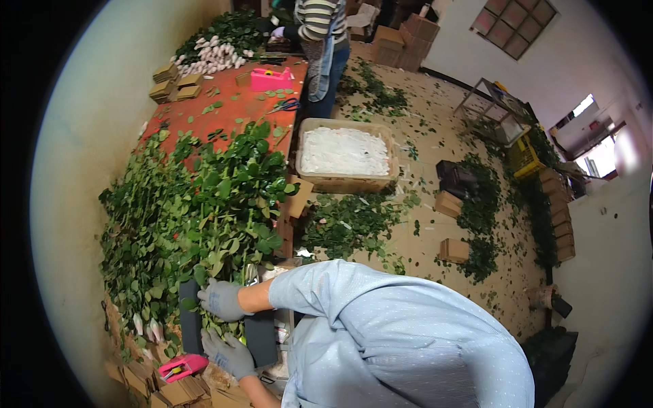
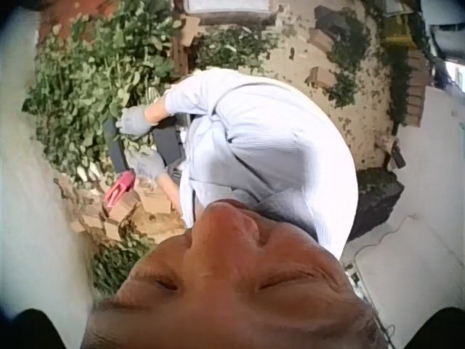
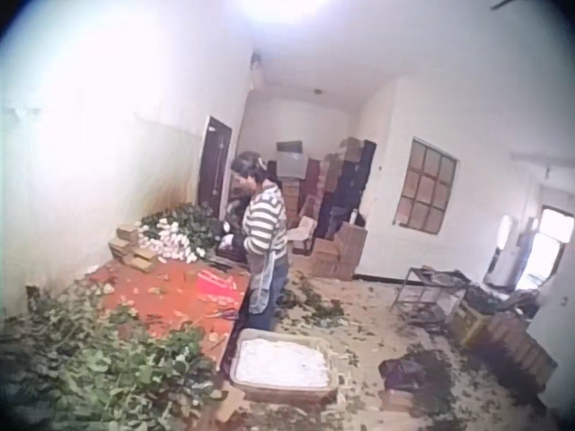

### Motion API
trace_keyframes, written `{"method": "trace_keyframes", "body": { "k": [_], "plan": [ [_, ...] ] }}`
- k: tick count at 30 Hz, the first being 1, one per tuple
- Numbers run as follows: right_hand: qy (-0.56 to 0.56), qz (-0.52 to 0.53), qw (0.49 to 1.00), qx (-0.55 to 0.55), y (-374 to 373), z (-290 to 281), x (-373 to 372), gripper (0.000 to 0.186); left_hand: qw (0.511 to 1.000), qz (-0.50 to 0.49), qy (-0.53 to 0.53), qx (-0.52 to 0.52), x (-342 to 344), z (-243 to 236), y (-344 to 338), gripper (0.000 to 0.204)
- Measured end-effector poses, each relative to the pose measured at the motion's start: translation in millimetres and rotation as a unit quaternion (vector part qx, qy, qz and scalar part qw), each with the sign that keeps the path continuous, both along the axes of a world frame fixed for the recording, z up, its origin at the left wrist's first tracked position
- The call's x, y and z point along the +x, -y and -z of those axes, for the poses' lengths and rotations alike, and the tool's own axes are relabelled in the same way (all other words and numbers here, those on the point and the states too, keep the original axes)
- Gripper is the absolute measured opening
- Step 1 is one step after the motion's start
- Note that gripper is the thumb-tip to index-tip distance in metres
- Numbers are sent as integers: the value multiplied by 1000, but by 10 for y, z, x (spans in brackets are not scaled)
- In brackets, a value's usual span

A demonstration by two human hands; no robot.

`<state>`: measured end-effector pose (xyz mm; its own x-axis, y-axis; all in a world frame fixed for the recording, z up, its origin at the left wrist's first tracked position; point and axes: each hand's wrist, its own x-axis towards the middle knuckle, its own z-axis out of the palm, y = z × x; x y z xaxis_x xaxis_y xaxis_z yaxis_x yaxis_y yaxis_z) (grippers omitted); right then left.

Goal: The person arranges white tulips and green foliage into a gray rectangular container. They place the stems into the container, adjust the arrangement, and use a stapler to secure the stems. The person also handles cardboard pieces and a pink tool during the process.

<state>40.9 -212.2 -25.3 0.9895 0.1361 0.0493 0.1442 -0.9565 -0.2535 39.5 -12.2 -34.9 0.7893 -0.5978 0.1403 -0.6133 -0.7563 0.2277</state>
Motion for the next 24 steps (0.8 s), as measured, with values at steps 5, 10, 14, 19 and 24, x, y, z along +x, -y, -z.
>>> {"method": "trace_keyframes", "body": {
  "k": [5,10,14,19,24],
  "plan": [
    [34,-5,998,49,-158,-102,123,16,998,-17,-3,-64,39,42,-255,49],
    [71,-26,997,1,-82,-83,127,25,994,-14,36,-103,60,8,-143,47],
    [77,-44,996,-11,-79,0,134,26,985,-14,-8,-170,5,-12,-273,48],
    [76,-45,996,19,-61,54,120,28,958,-135,4,-252,-293,-207,-559,38],
    [78,-64,993,57,-40,22,99,29,911,-287,-55,-291,-788,-84,-1073,27]
  ]
}}
